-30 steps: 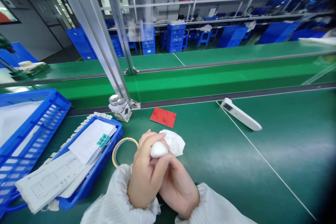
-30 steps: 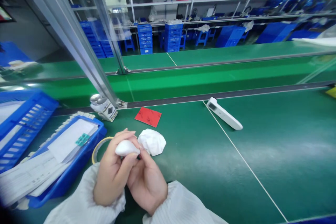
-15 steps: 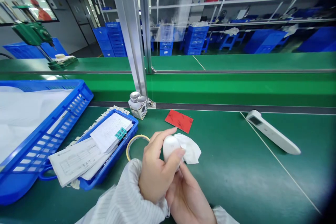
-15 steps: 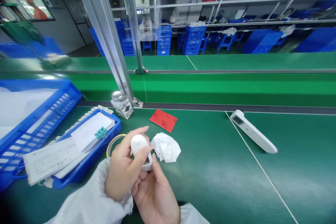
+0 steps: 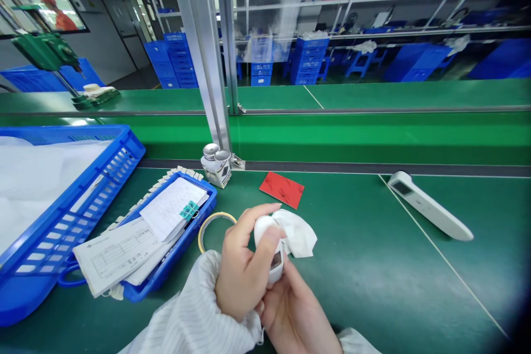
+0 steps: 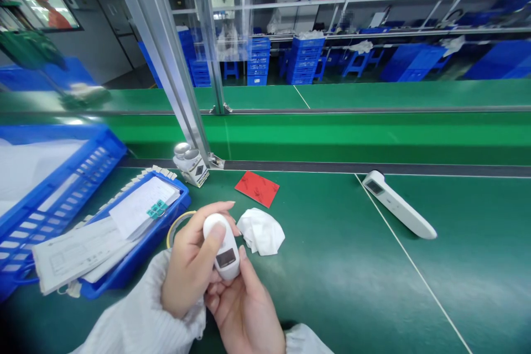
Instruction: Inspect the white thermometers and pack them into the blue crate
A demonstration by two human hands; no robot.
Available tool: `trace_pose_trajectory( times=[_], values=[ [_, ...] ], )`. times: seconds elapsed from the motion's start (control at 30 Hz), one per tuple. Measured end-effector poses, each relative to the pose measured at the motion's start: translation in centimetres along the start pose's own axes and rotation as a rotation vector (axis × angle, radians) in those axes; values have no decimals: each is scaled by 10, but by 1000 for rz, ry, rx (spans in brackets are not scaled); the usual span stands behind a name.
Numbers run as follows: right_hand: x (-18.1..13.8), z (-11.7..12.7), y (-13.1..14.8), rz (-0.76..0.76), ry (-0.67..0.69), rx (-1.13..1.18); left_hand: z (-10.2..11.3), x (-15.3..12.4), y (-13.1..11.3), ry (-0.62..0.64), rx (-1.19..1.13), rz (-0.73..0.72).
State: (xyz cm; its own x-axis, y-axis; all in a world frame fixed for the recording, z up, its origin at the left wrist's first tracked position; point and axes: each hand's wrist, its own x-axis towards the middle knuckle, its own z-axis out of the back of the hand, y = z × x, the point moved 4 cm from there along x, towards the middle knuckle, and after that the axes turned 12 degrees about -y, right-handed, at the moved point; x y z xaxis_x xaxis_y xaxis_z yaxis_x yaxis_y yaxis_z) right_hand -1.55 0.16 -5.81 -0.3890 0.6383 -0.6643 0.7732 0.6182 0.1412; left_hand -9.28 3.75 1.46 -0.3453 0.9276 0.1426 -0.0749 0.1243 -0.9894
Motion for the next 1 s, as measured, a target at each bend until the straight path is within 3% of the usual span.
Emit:
trace_pose_trajectory(
  times=[0.17, 0.27, 0.37, 0.5, 0.7, 1.0],
  values=[
    [-5, 2, 15, 225, -44, -147, -2, 0, 8, 45, -201, 219],
    [-12, 0, 32, 421, -78, -294, -3, 0, 7, 69, -230, 162],
    [-18, -1, 45, 519, -105, -384, -5, -1, 5, 128, -249, 28],
    [-19, -2, 45, 465, -94, -340, -7, -4, 2, 215, -328, -94],
    [-13, 1, 31, 198, -56, -156, -10, -6, 1, 285, -282, -91],
    [-13, 3, 32, 144, -55, -131, -7, -9, -1, 313, -190, -194]
  ],
)
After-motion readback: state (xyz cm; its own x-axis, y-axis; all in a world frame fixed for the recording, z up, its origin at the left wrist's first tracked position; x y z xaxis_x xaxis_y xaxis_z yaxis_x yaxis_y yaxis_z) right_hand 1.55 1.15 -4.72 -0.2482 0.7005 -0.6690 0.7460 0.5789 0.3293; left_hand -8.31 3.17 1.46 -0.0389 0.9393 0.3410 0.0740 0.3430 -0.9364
